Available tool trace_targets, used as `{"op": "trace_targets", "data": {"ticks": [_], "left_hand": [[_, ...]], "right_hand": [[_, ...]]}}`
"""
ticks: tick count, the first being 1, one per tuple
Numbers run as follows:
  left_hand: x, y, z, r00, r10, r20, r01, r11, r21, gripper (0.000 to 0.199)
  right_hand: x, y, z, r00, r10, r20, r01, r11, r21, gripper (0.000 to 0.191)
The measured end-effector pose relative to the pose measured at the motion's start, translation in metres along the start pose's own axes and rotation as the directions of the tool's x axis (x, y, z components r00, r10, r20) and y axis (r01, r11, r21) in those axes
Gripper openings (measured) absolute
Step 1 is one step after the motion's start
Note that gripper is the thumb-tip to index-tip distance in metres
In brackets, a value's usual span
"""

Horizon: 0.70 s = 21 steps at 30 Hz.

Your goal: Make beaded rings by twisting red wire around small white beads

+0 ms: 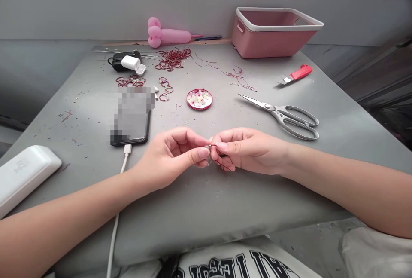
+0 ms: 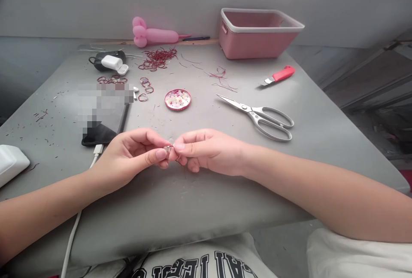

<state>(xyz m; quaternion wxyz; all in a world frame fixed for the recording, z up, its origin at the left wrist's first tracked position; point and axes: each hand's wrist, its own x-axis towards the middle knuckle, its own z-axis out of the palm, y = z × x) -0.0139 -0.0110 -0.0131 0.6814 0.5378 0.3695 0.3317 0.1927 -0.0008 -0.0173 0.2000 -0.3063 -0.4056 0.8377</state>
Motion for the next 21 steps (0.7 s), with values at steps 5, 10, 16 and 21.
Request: {"op": "trace_targets", "data": {"ticks": [5,10,16,21], "left_hand": [[0.0013,-0.0006,-0.0006,0.995,-0.048,0.090,0.056,0.994,-0.094,0.012],[0.0006,0.0000,-0.0008,0.982,-0.107,0.158,0.127,0.984,-0.126,0.010],[0.0018,-0.0001,0.0003,0.991,-0.112,0.080,0.126,0.971,-0.204,0.017],[0.0021,-0.0001,0.0013,0.995,-0.085,0.060,0.094,0.982,-0.164,0.022]], "right_hand": [[0.0010,0.0011,-0.0038,0.998,0.024,0.051,-0.027,0.998,0.059,0.016],[0.0021,0.0005,-0.0068,0.983,0.058,0.173,-0.074,0.993,0.088,0.017],[0.0036,0.0009,-0.0063,0.991,-0.054,0.126,0.049,0.998,0.044,0.012],[0.0038,0.0049,-0.0074,0.991,-0.112,0.068,0.114,0.993,-0.027,0.013]]}}
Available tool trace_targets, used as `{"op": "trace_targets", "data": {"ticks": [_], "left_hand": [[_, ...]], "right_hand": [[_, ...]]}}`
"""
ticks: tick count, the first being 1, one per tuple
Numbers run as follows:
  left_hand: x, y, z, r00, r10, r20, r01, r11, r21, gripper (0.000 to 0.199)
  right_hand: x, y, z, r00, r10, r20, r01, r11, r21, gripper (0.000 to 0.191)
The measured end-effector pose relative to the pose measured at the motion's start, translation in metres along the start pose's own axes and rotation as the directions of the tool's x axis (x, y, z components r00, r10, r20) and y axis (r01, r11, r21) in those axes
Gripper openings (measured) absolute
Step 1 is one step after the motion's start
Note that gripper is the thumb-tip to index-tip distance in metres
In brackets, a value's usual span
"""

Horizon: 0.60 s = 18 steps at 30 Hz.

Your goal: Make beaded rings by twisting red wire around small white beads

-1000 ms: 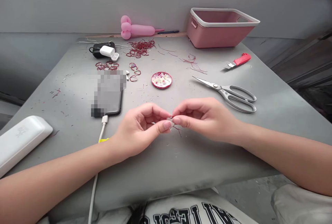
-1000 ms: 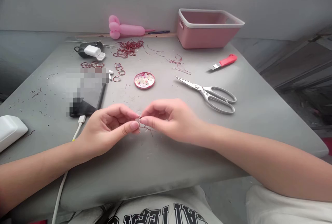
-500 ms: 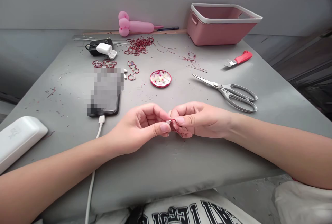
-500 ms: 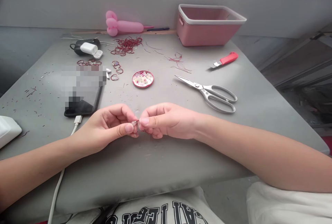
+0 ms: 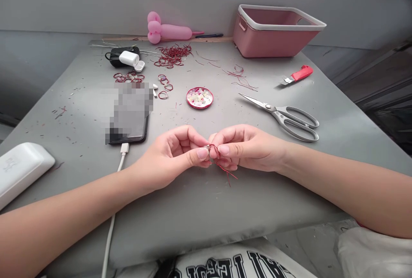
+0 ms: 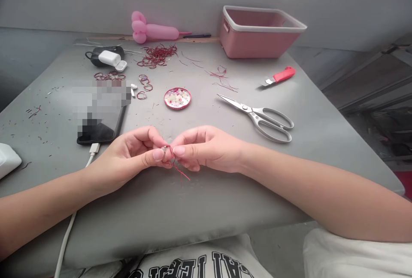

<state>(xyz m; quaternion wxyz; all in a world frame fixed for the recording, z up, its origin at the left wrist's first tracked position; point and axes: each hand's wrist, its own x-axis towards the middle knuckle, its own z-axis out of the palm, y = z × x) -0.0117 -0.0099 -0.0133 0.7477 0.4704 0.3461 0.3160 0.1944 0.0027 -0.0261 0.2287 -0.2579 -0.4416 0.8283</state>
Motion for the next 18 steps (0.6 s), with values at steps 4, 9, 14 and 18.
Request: {"op": "trace_targets", "data": {"ticks": [4,9,14,18], "left_hand": [[-0.0005,-0.0010,-0.0003,1.000,0.001,0.015,-0.001,1.000,-0.004,0.020],[-0.0005,-0.0023,-0.0005,1.000,0.022,0.020,-0.022,1.000,0.011,0.016],[-0.0007,-0.0043,-0.0024,0.998,0.067,0.017,-0.068,0.995,0.074,0.015],[-0.0010,-0.0050,-0.0025,0.997,0.065,0.030,-0.069,0.990,0.120,0.013]], "right_hand": [[0.0003,0.0000,0.0006,1.000,0.009,0.009,-0.010,1.000,0.020,0.014],[0.0023,0.0004,0.0016,0.999,0.022,0.031,-0.024,0.998,0.066,0.015],[0.0010,0.0037,0.0009,0.999,0.018,-0.042,-0.020,0.999,-0.040,0.016],[-0.0009,0.0027,0.0009,0.998,-0.044,-0.048,0.035,0.985,-0.171,0.015]]}}
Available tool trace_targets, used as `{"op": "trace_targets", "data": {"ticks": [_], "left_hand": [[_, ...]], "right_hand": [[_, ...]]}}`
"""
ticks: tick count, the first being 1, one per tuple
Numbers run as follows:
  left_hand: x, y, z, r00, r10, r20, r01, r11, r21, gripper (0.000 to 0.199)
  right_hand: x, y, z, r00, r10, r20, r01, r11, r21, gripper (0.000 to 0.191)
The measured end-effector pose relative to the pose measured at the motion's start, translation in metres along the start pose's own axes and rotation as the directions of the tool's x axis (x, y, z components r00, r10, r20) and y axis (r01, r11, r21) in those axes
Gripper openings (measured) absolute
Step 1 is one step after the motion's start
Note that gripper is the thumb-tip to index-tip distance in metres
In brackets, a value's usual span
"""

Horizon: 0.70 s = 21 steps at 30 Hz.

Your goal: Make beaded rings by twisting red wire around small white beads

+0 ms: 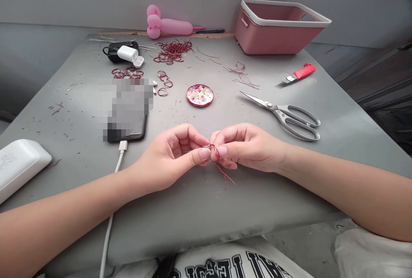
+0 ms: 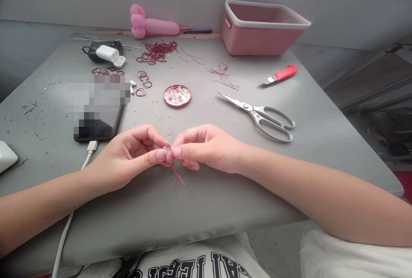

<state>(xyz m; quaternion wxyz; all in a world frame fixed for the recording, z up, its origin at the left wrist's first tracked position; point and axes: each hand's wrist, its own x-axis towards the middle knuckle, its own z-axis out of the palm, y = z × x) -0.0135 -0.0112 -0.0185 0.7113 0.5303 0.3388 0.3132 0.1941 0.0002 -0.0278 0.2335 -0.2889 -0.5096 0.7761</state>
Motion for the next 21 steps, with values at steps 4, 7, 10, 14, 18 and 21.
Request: {"op": "trace_targets", "data": {"ticks": [4,7,10,14,18,21], "left_hand": [[-0.001,0.002,0.000,0.999,-0.030,0.034,0.028,0.999,0.039,0.012],[-0.002,0.004,-0.001,0.995,-0.073,0.063,0.068,0.994,0.087,0.011],[-0.002,0.007,0.001,0.983,-0.177,0.047,0.170,0.976,0.136,0.012],[-0.002,0.010,0.004,0.975,-0.223,-0.022,0.223,0.962,0.159,0.010],[-0.004,0.013,0.005,0.941,-0.339,0.008,0.337,0.936,0.101,0.013],[-0.005,0.013,0.005,0.909,-0.409,0.085,0.410,0.912,0.008,0.015]], "right_hand": [[-0.003,-0.004,0.004,0.989,-0.124,-0.086,0.104,0.972,-0.209,0.011],[-0.005,-0.005,0.010,0.959,-0.260,-0.113,0.197,0.899,-0.392,0.008],[-0.007,-0.003,0.014,0.931,-0.351,-0.096,0.233,0.778,-0.584,0.008],[-0.008,0.000,0.014,0.842,-0.537,0.044,0.345,0.473,-0.811,0.010],[-0.007,0.003,0.010,0.693,-0.651,0.312,0.449,0.051,-0.892,0.015],[-0.006,0.002,0.006,0.590,-0.627,0.508,0.445,-0.273,-0.853,0.014]]}}
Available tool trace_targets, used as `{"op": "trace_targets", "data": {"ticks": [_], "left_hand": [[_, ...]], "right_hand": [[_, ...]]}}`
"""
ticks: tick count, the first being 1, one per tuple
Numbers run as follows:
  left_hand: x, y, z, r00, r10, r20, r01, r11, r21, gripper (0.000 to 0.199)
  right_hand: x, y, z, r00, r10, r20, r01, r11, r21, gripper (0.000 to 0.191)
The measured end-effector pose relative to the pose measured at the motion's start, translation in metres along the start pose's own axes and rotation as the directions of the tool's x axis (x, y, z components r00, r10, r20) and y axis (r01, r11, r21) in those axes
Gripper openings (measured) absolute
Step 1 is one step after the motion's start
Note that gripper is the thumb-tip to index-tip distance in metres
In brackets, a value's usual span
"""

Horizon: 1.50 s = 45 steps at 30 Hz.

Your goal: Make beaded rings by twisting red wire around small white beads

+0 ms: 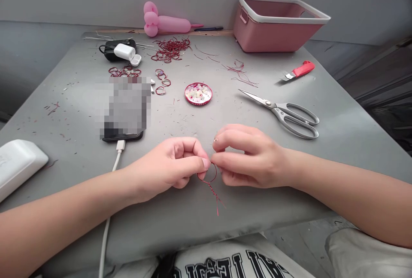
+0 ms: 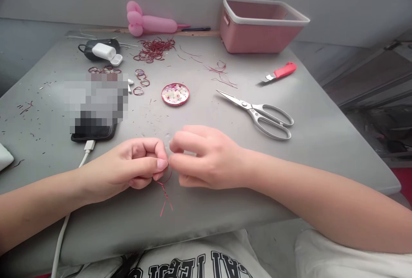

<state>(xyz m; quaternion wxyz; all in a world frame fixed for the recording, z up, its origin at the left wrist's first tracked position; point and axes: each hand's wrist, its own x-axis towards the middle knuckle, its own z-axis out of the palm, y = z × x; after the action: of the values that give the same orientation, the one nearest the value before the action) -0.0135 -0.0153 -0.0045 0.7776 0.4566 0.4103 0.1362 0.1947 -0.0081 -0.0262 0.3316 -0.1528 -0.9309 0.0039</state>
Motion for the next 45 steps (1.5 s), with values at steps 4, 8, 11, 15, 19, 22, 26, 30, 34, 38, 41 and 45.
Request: {"op": "trace_targets", "data": {"ticks": [4,8,11,15,19,22,26,30,34,38,41,45], "left_hand": [[0.000,0.000,0.002,1.000,-0.011,0.014,0.012,0.999,-0.048,0.013],[0.000,0.001,0.002,0.999,0.025,0.038,-0.024,0.999,-0.046,0.014],[0.000,0.001,0.000,0.991,0.125,-0.047,-0.126,0.991,-0.037,0.015],[-0.001,-0.002,-0.001,0.969,0.198,-0.150,-0.198,0.980,0.015,0.016],[0.000,-0.001,-0.001,0.976,0.176,-0.127,-0.168,0.983,0.073,0.015],[-0.001,0.001,-0.001,0.983,0.155,-0.096,-0.143,0.982,0.124,0.011],[-0.004,-0.003,0.002,0.961,0.250,-0.121,-0.217,0.948,0.232,0.009],[-0.005,-0.009,0.006,0.836,0.526,-0.156,-0.359,0.739,0.570,0.007],[-0.006,-0.010,0.007,0.690,0.721,-0.063,-0.408,0.459,0.790,0.012],[-0.006,-0.010,0.009,0.605,0.795,-0.046,-0.384,0.342,0.858,0.012],[-0.007,-0.011,0.011,0.585,0.809,-0.058,-0.407,0.354,0.842,0.012],[-0.010,-0.012,0.014,0.576,0.814,-0.072,-0.446,0.387,0.807,0.012]], "right_hand": [[0.001,0.006,-0.006,0.987,-0.158,-0.018,0.153,0.974,-0.166,0.017],[0.001,0.006,-0.013,0.995,-0.095,0.016,0.096,0.991,-0.097,0.020],[0.001,0.003,-0.014,0.998,0.062,0.013,-0.061,0.997,-0.039,0.022],[0.003,0.000,-0.013,0.974,0.226,-0.028,-0.224,0.973,0.047,0.026],[0.005,-0.001,-0.012,0.973,0.232,0.012,-0.231,0.967,0.106,0.025],[0.006,-0.005,-0.013,0.954,0.294,0.054,-0.299,0.931,0.208,0.021],[0.010,-0.015,-0.016,0.806,0.554,0.208,-0.582,0.683,0.441,0.014],[0.016,-0.018,-0.020,0.473,0.658,0.585,-0.789,0.021,0.614,0.015],[0.016,-0.017,-0.021,0.400,0.628,0.668,-0.772,-0.162,0.615,0.018],[0.014,-0.028,-0.020,0.524,0.737,0.426,-0.780,0.215,0.587,0.008],[0.012,-0.038,-0.018,0.769,0.635,0.070,-0.601,0.682,0.416,0.009],[0.012,-0.043,-0.018,0.921,0.366,-0.132,-0.356,0.930,0.093,0.016]]}}
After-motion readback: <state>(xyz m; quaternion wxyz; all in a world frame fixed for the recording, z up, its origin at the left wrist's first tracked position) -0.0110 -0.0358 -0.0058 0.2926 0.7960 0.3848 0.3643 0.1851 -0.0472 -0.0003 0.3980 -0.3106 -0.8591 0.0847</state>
